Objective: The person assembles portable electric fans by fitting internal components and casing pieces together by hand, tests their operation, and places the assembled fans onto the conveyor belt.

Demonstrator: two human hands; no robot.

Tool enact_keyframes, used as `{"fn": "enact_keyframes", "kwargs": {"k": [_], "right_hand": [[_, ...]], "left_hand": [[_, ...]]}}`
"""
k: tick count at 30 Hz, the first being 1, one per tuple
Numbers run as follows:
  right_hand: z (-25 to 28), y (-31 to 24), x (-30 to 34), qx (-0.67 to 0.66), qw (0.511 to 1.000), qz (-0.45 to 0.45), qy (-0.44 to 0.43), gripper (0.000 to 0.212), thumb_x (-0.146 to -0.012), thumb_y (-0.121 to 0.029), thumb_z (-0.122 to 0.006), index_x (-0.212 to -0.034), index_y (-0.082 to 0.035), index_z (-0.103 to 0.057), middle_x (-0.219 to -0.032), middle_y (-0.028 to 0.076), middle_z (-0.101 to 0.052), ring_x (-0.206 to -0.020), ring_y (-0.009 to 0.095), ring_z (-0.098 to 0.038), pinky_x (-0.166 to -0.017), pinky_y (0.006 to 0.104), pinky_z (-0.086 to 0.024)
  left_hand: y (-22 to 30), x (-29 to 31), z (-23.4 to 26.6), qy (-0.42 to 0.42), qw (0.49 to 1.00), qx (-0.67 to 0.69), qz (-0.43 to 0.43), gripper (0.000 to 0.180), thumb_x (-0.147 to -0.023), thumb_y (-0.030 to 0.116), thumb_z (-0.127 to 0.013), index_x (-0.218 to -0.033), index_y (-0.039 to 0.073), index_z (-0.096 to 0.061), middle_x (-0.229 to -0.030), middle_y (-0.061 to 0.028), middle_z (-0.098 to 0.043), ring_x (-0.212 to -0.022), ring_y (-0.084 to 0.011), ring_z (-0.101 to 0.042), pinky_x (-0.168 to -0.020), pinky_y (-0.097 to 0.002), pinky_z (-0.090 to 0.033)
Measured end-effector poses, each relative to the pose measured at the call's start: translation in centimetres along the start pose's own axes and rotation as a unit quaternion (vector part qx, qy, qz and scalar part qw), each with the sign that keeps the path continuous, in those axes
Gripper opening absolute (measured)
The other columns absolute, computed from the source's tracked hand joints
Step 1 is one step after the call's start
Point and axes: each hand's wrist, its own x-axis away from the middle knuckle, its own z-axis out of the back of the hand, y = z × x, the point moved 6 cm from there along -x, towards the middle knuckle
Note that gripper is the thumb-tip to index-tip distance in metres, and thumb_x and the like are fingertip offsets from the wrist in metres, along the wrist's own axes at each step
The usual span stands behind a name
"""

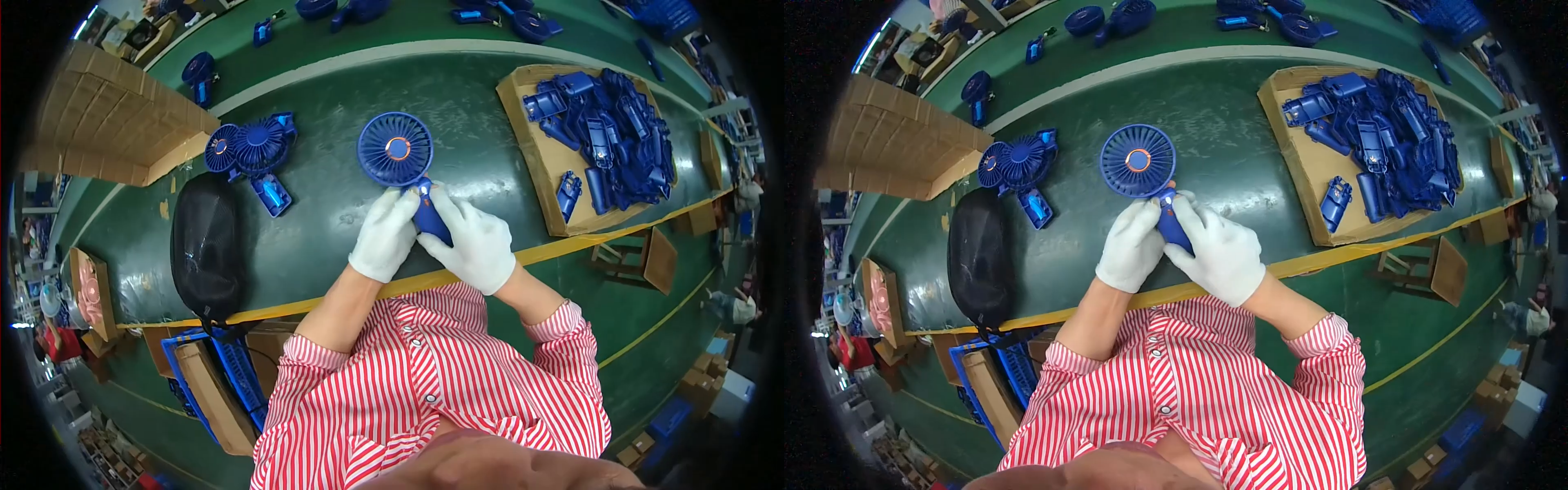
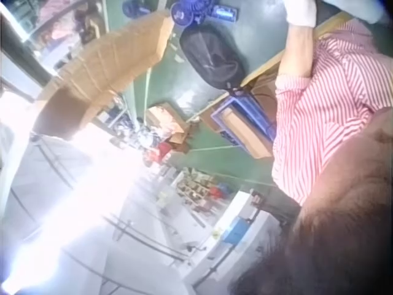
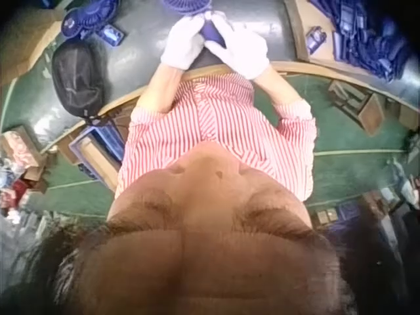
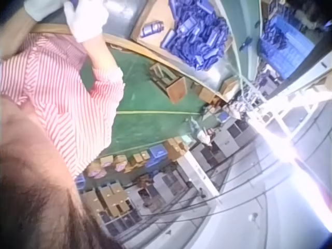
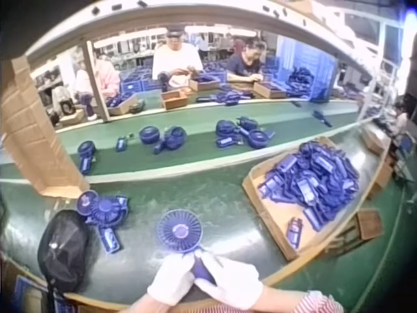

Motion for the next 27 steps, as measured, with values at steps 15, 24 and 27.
{"fn": "enact_keyframes", "kwargs": {"k": [15,24,27], "right_hand": [[-0.4,0.2,0.0,-0.099,0.982,-0.002,-0.159,0.086,-0.078,-0.034,-0.072,-0.139,0.009,-0.03,-0.088,0.024,-0.065,-0.068,0.038,-0.067,-0.061,0.0421,-0.055],[-2.6,0.1,0.2,-0.08,0.973,-0.09,-0.195,0.098,-0.073,-0.036,-0.076,-0.139,0.012,-0.021,-0.085,0.027,-0.064,-0.069,0.042,-0.066,-0.062,0.046,-0.055],[-2.1,0.6,-0.2,-0.127,0.983,-0.04,-0.127,0.091,-0.075,-0.033,-0.073,-0.137,0.014,-0.027,-0.108,0.035,-0.057,-0.087,0.041,-0.066,-0.075,0.0423,-0.055]], "left_hand": [[2.3,1.7,0.0,-0.064,0.971,-0.228,-0.031,0.068,-0.08,0.026,-0.078,-0.133,0.0,-0.045,-0.122,-0.0096,-0.058,-0.109,-0.0179,-0.058,-0.097,-0.033,-0.045],[2.2,1.9,-0.5,0.038,0.948,-0.316,-0.019,0.054,-0.081,0.001,-0.068,-0.13,-0.001,-0.046,-0.118,-0.0118,-0.059,-0.107,-0.0188,-0.059,-0.095,-0.0334,-0.048],[3.2,2.0,-1.3,0.061,0.959,-0.275,-0.041,0.054,-0.08,0.006,-0.066,-0.129,-0.004,-0.046,-0.117,-0.0102,-0.058,-0.103,-0.0156,-0.057,-0.095,-0.0328,-0.046]]}}
